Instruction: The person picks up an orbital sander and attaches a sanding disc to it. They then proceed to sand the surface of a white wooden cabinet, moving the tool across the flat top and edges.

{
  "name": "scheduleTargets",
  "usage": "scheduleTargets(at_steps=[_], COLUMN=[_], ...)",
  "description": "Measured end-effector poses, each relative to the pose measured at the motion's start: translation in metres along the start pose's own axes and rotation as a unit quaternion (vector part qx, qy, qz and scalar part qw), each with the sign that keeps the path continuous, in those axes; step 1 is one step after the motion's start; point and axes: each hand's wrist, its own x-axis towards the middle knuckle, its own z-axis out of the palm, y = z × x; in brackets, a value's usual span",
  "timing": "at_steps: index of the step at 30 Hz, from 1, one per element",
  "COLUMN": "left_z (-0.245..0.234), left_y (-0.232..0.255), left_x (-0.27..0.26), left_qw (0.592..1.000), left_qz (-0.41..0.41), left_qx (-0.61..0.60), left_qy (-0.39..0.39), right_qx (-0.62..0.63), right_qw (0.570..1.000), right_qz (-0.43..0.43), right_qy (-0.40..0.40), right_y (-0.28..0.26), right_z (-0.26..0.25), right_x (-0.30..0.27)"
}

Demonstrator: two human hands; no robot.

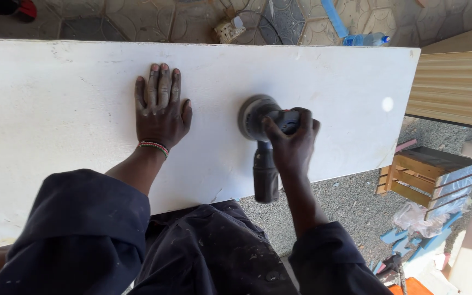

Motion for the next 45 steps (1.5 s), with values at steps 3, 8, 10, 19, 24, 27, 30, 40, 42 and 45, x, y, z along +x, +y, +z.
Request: scheduleTargets(at_steps=[3,8,10,19,24,27,30,40,42,45], left_z=[0.002,0.008,0.010,0.007,0.003,0.005,0.003,0.003,0.005,0.006], left_y=[0.000,0.000,0.001,-0.002,0.000,-0.001,0.000,0.001,0.001,0.001], left_x=[-0.004,-0.007,-0.007,-0.009,-0.009,-0.008,-0.008,-0.005,-0.007,-0.006], left_qw=[1.000,1.000,1.000,1.000,1.000,1.000,1.000,0.999,0.999,0.999], left_qz=[-0.001,-0.010,-0.013,-0.014,-0.012,-0.017,-0.017,-0.027,-0.027,-0.028], left_qx=[0.008,0.020,0.025,0.006,0.003,0.012,0.022,0.022,0.022,0.023], left_qy=[0.011,0.002,-0.002,-0.018,-0.022,-0.015,-0.002,-0.002,-0.006,-0.012], right_qx=[-0.010,-0.045,-0.062,-0.006,0.006,0.018,0.034,0.248,0.257,0.270], right_qw=[0.999,0.998,0.998,0.994,0.990,0.989,0.992,0.968,0.964,0.956], right_qz=[-0.003,-0.005,-0.006,0.009,0.029,0.035,0.051,0.014,0.014,0.015], right_qy=[0.031,0.043,0.020,-0.108,-0.139,-0.139,-0.112,-0.043,-0.064,-0.112], right_y=[0.024,0.051,0.053,-0.004,-0.015,-0.013,0.000,0.069,0.088,0.082], right_z=[-0.014,-0.035,-0.040,-0.003,0.020,0.024,0.020,-0.003,0.001,0.004], right_x=[0.014,0.040,0.044,-0.023,-0.051,-0.052,-0.040,0.054,0.067,0.058])
